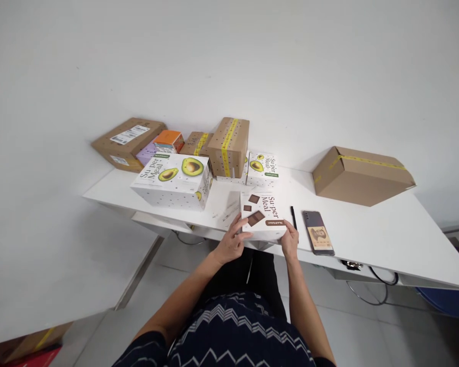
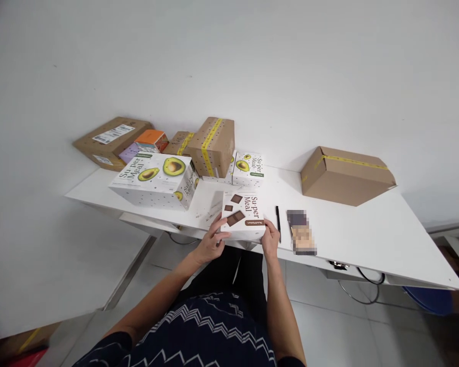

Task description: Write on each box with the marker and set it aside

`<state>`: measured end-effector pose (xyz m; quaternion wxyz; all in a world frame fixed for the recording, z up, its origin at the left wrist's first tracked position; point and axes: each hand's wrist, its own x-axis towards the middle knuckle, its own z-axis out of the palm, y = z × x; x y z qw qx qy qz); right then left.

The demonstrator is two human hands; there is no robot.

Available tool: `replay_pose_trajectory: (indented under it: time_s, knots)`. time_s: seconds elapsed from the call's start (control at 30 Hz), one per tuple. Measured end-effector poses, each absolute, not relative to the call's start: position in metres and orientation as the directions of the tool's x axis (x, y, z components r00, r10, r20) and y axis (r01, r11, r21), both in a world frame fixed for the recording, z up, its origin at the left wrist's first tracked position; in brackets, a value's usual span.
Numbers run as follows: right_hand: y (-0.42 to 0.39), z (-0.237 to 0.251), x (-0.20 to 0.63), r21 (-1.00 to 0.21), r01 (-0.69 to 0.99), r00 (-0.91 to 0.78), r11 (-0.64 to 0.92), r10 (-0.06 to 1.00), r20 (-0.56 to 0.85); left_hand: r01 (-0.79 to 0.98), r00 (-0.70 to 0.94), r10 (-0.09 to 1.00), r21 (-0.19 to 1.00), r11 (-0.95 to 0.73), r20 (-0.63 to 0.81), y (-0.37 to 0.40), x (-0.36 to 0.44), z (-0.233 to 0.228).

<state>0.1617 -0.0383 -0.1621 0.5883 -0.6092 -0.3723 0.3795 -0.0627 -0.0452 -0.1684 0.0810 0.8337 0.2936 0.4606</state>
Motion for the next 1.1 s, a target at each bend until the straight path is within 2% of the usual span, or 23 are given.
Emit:
replay_pose_trajectory:
  time_s: [0.17, 0.3, 0.4, 0.47, 0.53, 0.6, 0.67, 0.83, 0.93, 1.1]
  knots:
    - [-0.037, -0.159, 0.16, -0.998, -0.007, 0.461, -0.067, 0.885, -0.062, 0.391, 0.457, 0.614, 0.475, -0.788, 0.644, -0.054, -0.065, -0.174]
    - [-0.038, -0.157, 0.161, -0.998, -0.004, 0.42, -0.065, 0.905, -0.061, 0.299, 0.39, 0.717, 0.657, -0.692, 0.577, -0.063, -0.069, -0.17]
    - [-0.039, -0.153, 0.162, -0.998, 0.047, 0.372, -0.045, 0.928, -0.024, 0.082, 0.241, 0.857, 0.87, -0.486, 0.456, -0.063, -0.067, -0.165]
    - [-0.04, -0.149, 0.161, -0.993, 0.117, 0.348, -0.03, 0.937, 0.013, -0.059, 0.095, 0.957, 0.962, -0.268, 0.273, -0.059, -0.063, -0.16]
    - [-0.04, -0.146, 0.161, -0.978, 0.206, 0.298, -0.002, 0.953, 0.061, -0.086, 0.004, 0.997, 0.993, -0.079, 0.079, -0.052, -0.059, -0.157]
    - [-0.04, -0.144, 0.162, -0.965, 0.258, 0.229, 0.038, 0.968, 0.1, -0.022, 0.028, 1.0, 1.0, -0.005, 0.006, -0.047, -0.054, -0.154]
    - [-0.04, -0.145, 0.163, -0.975, 0.217, 0.204, 0.042, 0.975, 0.088, 0.057, 0.093, 0.994, 0.996, -0.061, 0.056, -0.046, -0.05, -0.152]
    - [-0.04, -0.153, 0.161, -0.992, -0.074, 0.249, -0.097, 0.962, -0.113, 0.323, 0.083, 0.939, 0.882, -0.343, 0.334, -0.064, -0.034, -0.136]
    - [-0.045, -0.155, 0.153, -0.99, -0.086, 0.328, -0.112, 0.935, -0.134, 0.44, 0.147, 0.866, 0.752, -0.49, 0.478, -0.069, -0.023, -0.119]
    - [-0.053, -0.148, 0.142, -0.99, -0.05, 0.398, -0.132, 0.907, -0.141, 0.587, 0.19, 0.794, 0.581, -0.564, 0.578, -0.059, -0.016, -0.104]
